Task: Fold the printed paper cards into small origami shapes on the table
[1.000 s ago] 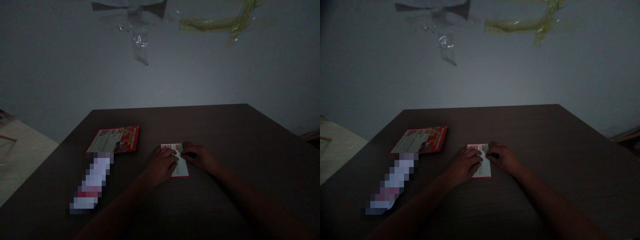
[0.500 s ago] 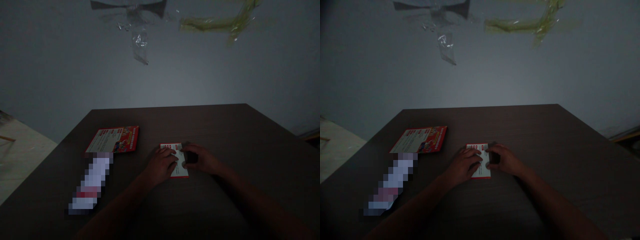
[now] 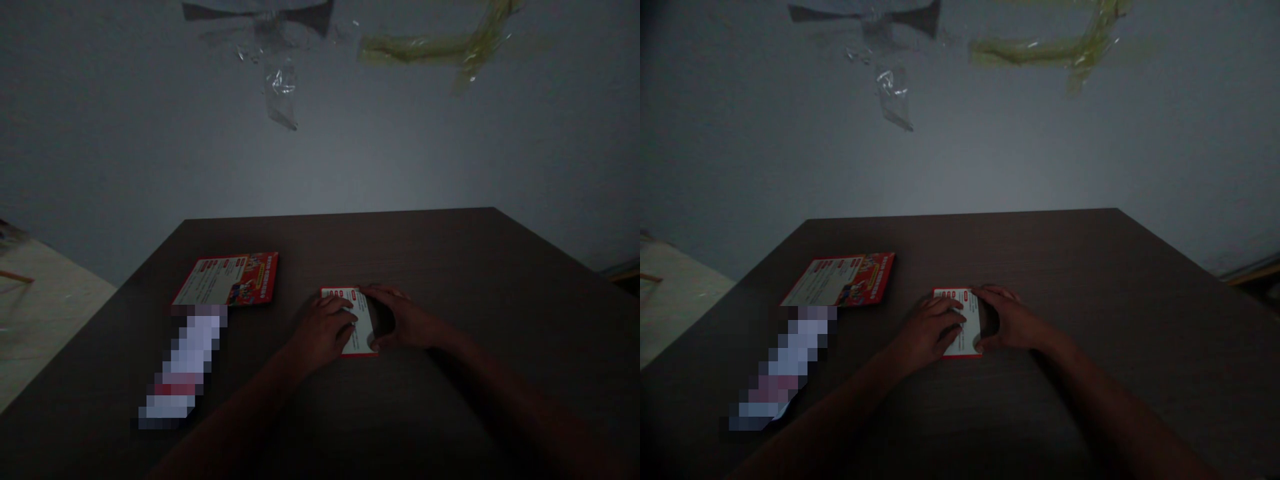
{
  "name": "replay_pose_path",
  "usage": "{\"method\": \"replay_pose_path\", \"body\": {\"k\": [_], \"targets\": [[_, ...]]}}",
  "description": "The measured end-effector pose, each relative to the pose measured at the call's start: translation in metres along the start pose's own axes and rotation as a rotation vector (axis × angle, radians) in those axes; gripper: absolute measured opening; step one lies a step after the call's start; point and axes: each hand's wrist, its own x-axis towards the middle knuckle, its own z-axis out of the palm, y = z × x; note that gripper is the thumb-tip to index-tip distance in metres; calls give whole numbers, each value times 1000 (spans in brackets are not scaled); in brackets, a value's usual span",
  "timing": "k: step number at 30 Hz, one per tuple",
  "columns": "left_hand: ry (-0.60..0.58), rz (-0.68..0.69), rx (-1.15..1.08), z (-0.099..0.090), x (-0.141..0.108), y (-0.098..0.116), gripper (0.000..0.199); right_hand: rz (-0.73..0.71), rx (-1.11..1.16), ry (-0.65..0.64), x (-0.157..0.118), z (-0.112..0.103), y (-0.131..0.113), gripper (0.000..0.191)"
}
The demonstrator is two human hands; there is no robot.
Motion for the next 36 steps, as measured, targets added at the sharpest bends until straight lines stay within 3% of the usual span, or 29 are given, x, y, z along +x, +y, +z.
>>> {"method": "replay_pose_path", "body": {"k": [5,13,24,36], "targets": [[-3,-1,3,0,1,1,19,-7,-41,-60,0,0,0,118],[-17,-4,-7,-2,1,1,20,-12,-75,-94,0,-2,-4,127],[-25,55,-27,-1,-4,6,51,-41,-102,-113,0,-1,1,117],[-22,89,-49,-2,-3,5,39,-63,-72,-70,-2,-2,-1,116]]}}
